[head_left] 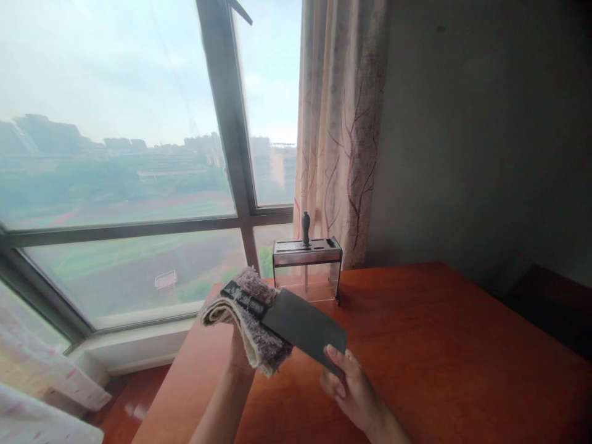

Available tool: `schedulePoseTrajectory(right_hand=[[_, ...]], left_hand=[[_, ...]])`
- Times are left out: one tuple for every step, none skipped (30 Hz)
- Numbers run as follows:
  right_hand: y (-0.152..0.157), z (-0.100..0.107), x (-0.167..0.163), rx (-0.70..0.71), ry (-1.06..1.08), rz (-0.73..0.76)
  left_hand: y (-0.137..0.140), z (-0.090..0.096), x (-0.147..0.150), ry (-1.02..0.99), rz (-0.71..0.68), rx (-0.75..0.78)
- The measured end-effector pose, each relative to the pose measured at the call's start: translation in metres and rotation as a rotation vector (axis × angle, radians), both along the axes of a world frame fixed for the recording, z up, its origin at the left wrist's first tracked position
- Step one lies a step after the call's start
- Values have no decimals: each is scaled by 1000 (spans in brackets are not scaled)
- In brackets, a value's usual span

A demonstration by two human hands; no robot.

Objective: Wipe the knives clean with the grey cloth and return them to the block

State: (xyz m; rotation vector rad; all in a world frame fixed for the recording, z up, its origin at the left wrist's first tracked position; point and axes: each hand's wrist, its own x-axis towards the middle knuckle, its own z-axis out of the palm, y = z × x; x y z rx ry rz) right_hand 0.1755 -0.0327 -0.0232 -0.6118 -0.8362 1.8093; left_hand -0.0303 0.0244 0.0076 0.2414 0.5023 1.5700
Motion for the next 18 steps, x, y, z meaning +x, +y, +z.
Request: schedulePoseTrajectory(right_hand=[[0, 0, 0, -6, -5, -8], [0, -1, 1, -9, -19, -18], [0, -1, 1, -10, -38, -31], [-1, -1, 1, -11, -64, -48], [-1, -2, 1, -3, -99, -66], [-1, -2, 1, 20, -141, -82], [-2, -2, 1, 61, -189, -100], [-2, -2, 1, 115, -244, -118], [-2, -2, 1, 171, -306, -136], [-1, -2, 0, 223, -368, -153], [0, -3, 0, 263, -425, -167], [0, -4, -1, 287, -472, -181], [1, -5, -1, 303, -510, -196], [2, -8, -1, 315, -538, -214], [3, -11, -1, 327, -560, -235], [3, -14, -1, 343, -582, -255], [4, -18, 0, 368, -608, -266], [4, -21, 1, 408, -640, -267]], left_hand=[[-1, 0, 1, -11, 7, -4], [-1, 2, 2, -29, 12, -15], [-2, 4, 3, -47, 11, -27], [-2, 6, 3, -60, 0, -40], [-3, 8, 3, -66, -19, -52], [-3, 10, 3, -63, -40, -58], [-3, 11, 3, -52, -57, -58], [-3, 12, 4, -39, -64, -56], [-2, 12, 4, -25, -61, -52], [-2, 11, 5, -12, -51, -48], [-2, 11, 7, 0, -41, -44], [-2, 10, 9, 8, -34, -43], [-2, 9, 11, 13, -31, -42], [-2, 8, 13, 16, -36, -43], [-3, 7, 16, 22, -46, -44], [-4, 6, 20, 32, -57, -48], [-5, 5, 23, 51, -67, -53], [-7, 4, 26, 78, -70, -58]])
